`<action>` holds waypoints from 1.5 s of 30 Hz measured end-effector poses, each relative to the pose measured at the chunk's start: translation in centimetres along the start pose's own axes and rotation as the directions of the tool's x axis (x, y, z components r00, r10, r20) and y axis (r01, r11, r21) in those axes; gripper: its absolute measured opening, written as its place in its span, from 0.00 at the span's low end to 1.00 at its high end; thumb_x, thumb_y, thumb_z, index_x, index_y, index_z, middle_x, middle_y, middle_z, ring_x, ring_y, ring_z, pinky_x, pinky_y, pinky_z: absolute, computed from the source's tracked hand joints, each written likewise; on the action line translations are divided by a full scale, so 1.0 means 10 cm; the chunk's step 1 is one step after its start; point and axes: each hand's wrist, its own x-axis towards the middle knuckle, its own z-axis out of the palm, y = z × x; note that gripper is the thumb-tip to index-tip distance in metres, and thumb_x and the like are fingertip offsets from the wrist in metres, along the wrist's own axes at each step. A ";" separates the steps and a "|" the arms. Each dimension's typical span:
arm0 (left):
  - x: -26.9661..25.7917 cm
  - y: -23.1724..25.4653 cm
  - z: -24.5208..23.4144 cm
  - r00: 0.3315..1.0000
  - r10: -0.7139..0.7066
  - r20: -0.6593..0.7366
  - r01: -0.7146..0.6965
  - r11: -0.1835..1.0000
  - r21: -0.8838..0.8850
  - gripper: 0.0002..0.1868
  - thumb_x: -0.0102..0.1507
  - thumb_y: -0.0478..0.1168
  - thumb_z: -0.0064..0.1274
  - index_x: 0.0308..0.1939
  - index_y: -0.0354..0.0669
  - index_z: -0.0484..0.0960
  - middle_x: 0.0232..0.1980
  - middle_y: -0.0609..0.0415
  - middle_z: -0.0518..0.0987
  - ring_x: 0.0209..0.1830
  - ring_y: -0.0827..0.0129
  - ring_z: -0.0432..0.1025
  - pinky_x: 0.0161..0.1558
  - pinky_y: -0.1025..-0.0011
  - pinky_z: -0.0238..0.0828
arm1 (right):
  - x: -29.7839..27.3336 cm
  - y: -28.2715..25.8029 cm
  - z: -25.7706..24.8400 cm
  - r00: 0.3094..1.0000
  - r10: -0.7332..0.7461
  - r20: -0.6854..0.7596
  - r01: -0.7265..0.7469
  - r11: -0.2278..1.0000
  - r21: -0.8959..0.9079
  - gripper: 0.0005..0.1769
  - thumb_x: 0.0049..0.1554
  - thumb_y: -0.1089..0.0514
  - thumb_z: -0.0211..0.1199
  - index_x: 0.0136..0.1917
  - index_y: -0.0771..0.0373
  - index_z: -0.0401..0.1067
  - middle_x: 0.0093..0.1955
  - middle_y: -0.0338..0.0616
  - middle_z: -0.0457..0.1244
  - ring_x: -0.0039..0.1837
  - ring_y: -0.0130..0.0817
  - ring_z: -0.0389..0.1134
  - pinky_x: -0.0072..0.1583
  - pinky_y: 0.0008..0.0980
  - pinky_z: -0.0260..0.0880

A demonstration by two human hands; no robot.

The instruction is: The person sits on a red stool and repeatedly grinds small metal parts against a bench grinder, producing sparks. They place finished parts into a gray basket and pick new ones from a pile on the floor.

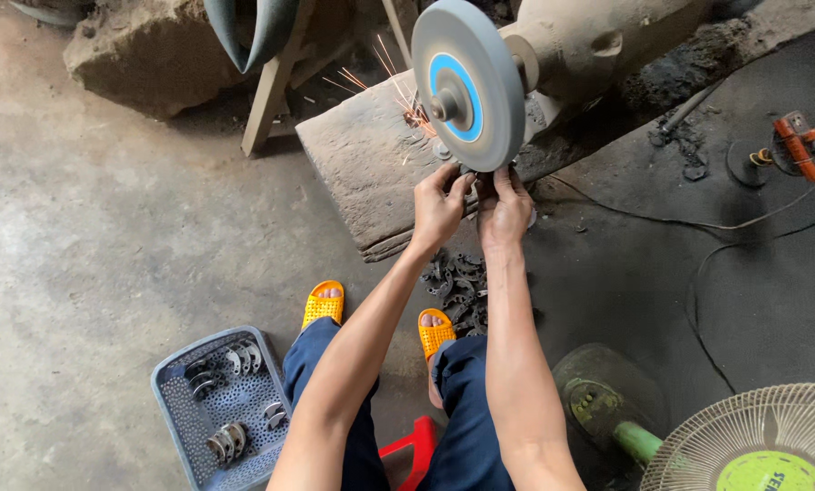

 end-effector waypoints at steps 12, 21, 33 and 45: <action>-0.14 -0.14 -0.58 0.999 0.044 -0.014 -0.043 0.995 0.085 0.07 0.59 0.35 0.52 0.41 0.37 0.78 0.29 0.41 0.78 0.32 0.53 0.75 0.30 0.65 0.72 | -0.25 0.21 0.10 0.978 0.133 0.160 -0.105 0.980 -0.172 0.06 0.51 0.60 0.63 0.43 0.64 0.71 0.37 0.49 0.65 0.38 0.39 0.69 0.41 0.29 0.73; -0.06 -0.21 -0.25 0.998 0.057 0.016 -0.057 0.998 0.027 0.09 0.57 0.34 0.55 0.40 0.36 0.78 0.28 0.41 0.78 0.30 0.57 0.75 0.25 0.62 0.72 | 0.01 0.20 -0.26 0.980 0.156 0.122 -0.145 0.985 -0.090 0.08 0.53 0.59 0.62 0.45 0.65 0.69 0.41 0.51 0.65 0.45 0.40 0.69 0.48 0.30 0.70; -0.04 -0.09 -0.25 0.998 0.062 -0.011 -0.061 0.994 0.095 0.08 0.56 0.35 0.54 0.39 0.40 0.79 0.27 0.44 0.78 0.29 0.60 0.76 0.28 0.66 0.70 | -0.07 0.10 -0.04 0.989 0.126 0.073 -0.120 0.989 -0.080 0.09 0.50 0.60 0.64 0.44 0.64 0.70 0.40 0.52 0.66 0.42 0.41 0.70 0.46 0.32 0.72; -0.05 -0.16 -0.13 0.999 0.031 0.040 -0.031 0.999 0.014 0.06 0.58 0.36 0.53 0.38 0.39 0.78 0.28 0.44 0.78 0.30 0.57 0.76 0.26 0.66 0.70 | -0.08 0.00 0.04 0.999 -0.008 0.046 0.013 0.994 -0.108 0.07 0.51 0.60 0.63 0.43 0.63 0.69 0.38 0.50 0.65 0.40 0.39 0.69 0.44 0.30 0.72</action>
